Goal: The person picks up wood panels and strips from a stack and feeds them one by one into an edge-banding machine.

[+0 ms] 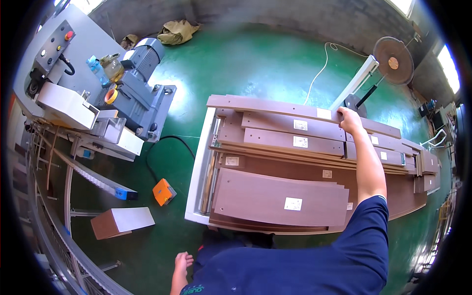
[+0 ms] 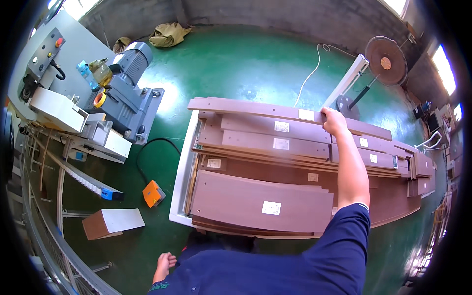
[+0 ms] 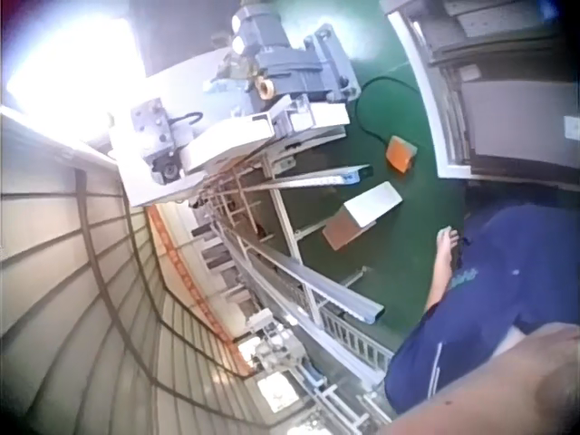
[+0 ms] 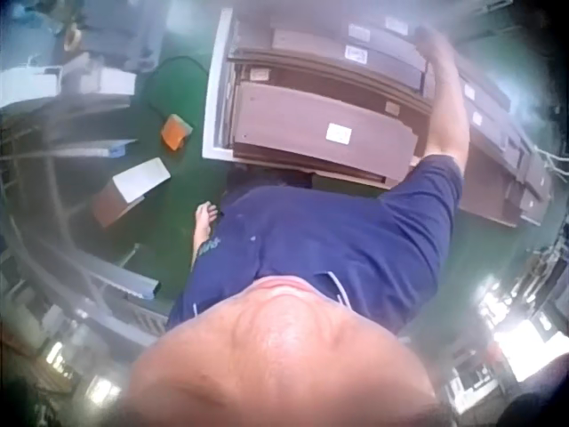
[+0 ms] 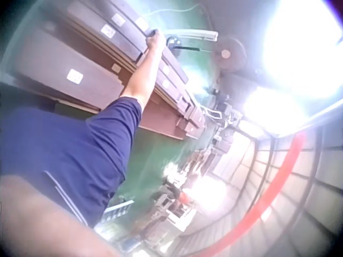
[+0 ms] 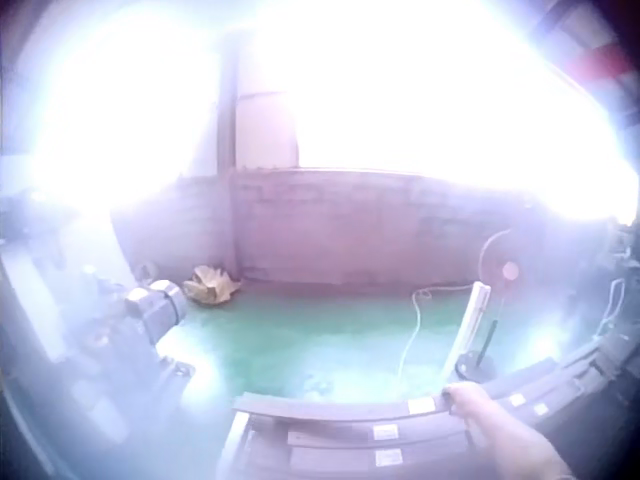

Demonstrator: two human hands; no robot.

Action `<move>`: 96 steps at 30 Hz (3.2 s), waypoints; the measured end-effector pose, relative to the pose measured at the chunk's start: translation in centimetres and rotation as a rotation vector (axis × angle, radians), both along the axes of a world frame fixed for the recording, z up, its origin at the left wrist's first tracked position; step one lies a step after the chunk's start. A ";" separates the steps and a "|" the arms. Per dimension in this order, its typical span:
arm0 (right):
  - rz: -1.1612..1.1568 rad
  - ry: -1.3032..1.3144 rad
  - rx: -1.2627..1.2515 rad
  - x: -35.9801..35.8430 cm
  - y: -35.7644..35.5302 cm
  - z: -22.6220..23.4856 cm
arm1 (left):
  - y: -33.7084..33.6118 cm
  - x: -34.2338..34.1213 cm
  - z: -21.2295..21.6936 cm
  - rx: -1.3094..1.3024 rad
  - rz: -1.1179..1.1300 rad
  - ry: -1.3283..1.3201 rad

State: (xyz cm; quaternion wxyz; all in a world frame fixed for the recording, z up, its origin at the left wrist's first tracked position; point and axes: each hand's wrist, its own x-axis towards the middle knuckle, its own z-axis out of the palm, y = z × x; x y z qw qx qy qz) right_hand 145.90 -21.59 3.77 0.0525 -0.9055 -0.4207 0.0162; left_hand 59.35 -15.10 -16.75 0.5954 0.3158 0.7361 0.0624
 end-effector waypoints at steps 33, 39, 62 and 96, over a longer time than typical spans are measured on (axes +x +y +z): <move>-0.173 -0.176 -0.114 3.7 3.2 -7.8 | 0.5 3.8 1.4 0.055 -0.221 0.026; -0.184 -0.126 -0.121 2.6 1.9 -6.5 | 1.3 5.8 1.8 0.047 -0.190 0.085; 0.113 0.099 0.332 -0.3 -2.1 -9.0 | 6.2 -0.7 -5.1 0.204 -0.232 0.013; 0.224 0.434 0.300 -51.2 22.3 1.9 | 46.7 -32.5 12.4 1.389 0.960 -0.607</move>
